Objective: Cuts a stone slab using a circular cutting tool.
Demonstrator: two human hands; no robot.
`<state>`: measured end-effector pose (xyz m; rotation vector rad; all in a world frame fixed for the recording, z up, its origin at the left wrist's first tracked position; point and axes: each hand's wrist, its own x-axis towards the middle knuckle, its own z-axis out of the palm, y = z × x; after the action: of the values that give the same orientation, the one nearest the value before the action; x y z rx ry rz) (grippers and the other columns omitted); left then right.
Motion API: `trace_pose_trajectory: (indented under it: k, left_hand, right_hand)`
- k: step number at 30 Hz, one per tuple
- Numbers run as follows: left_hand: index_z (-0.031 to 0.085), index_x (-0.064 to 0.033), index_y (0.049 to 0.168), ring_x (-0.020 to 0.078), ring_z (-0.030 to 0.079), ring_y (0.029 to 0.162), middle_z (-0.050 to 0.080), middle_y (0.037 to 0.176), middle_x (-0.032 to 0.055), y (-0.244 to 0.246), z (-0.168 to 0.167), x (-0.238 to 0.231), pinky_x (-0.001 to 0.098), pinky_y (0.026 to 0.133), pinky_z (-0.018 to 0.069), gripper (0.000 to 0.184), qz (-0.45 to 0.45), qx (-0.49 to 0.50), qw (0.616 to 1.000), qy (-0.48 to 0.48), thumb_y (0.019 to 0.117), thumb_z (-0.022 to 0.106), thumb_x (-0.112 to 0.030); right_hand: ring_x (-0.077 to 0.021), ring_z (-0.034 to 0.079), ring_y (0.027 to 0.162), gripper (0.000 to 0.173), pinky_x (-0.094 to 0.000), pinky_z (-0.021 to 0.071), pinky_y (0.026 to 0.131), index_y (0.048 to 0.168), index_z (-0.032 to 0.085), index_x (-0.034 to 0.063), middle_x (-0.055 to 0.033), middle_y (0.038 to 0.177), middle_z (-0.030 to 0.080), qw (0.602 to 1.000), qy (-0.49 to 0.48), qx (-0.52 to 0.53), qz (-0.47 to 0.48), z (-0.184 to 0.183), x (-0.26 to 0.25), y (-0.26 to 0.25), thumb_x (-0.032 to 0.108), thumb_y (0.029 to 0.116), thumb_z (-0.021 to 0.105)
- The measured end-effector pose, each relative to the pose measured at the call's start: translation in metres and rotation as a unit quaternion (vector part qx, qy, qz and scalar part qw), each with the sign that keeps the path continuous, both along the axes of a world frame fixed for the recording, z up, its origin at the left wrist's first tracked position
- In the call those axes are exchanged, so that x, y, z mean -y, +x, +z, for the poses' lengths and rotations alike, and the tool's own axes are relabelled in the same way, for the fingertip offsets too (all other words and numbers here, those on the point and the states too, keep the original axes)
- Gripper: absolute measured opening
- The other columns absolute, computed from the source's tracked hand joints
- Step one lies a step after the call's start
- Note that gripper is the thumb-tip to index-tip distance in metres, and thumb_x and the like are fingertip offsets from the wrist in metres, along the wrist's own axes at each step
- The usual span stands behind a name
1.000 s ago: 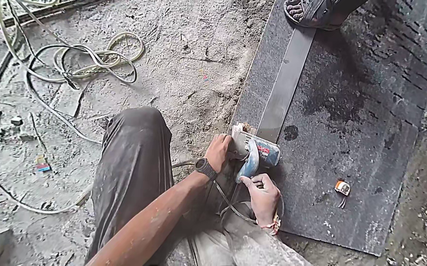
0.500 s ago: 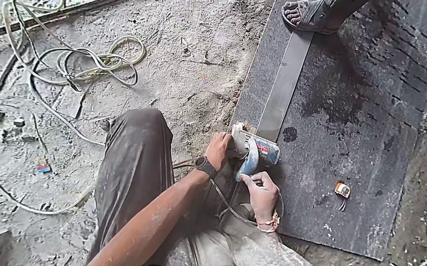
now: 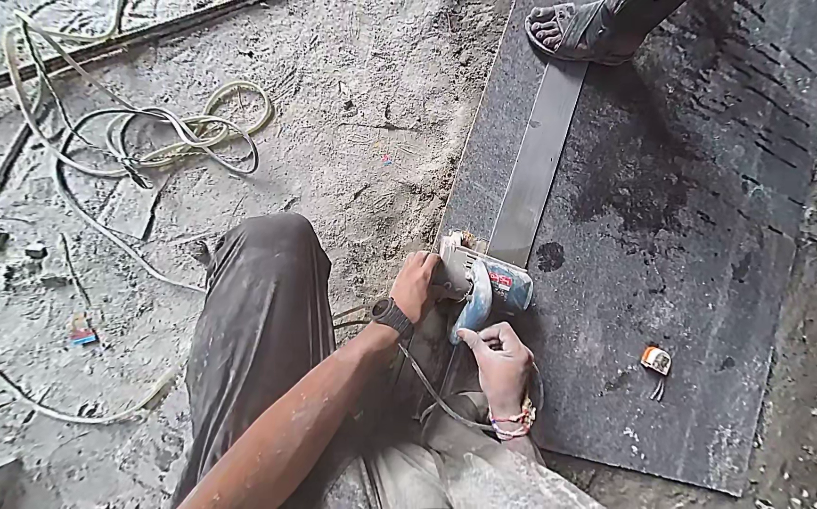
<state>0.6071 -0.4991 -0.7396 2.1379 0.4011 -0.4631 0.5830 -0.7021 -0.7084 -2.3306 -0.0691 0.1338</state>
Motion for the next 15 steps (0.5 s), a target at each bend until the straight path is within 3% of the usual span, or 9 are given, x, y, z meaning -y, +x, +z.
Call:
trace_pose_trajectory:
  k: [15]
  left_hand:
    - [0.063, 0.0035, 0.129, 0.0386, 0.056, 0.13, 0.062, 0.132, 0.0242, 0.0085, -0.0044, -0.0012, 0.0485, 0.113, 0.0428, 0.049, 0.004, 0.004, 1.0, 0.004, 0.0886, 0.079, -0.02]
  right_hand:
    - [0.0021, 0.059, 0.053, 0.034, -0.0165, 0.0497, 0.052, 0.075, 0.068, 0.0095, 0.0057, 0.064, 0.066, 1.0, 0.015, -0.005, -0.004, 0.0002, -0.0033, 0.009, 0.034, 0.0695, 0.091]
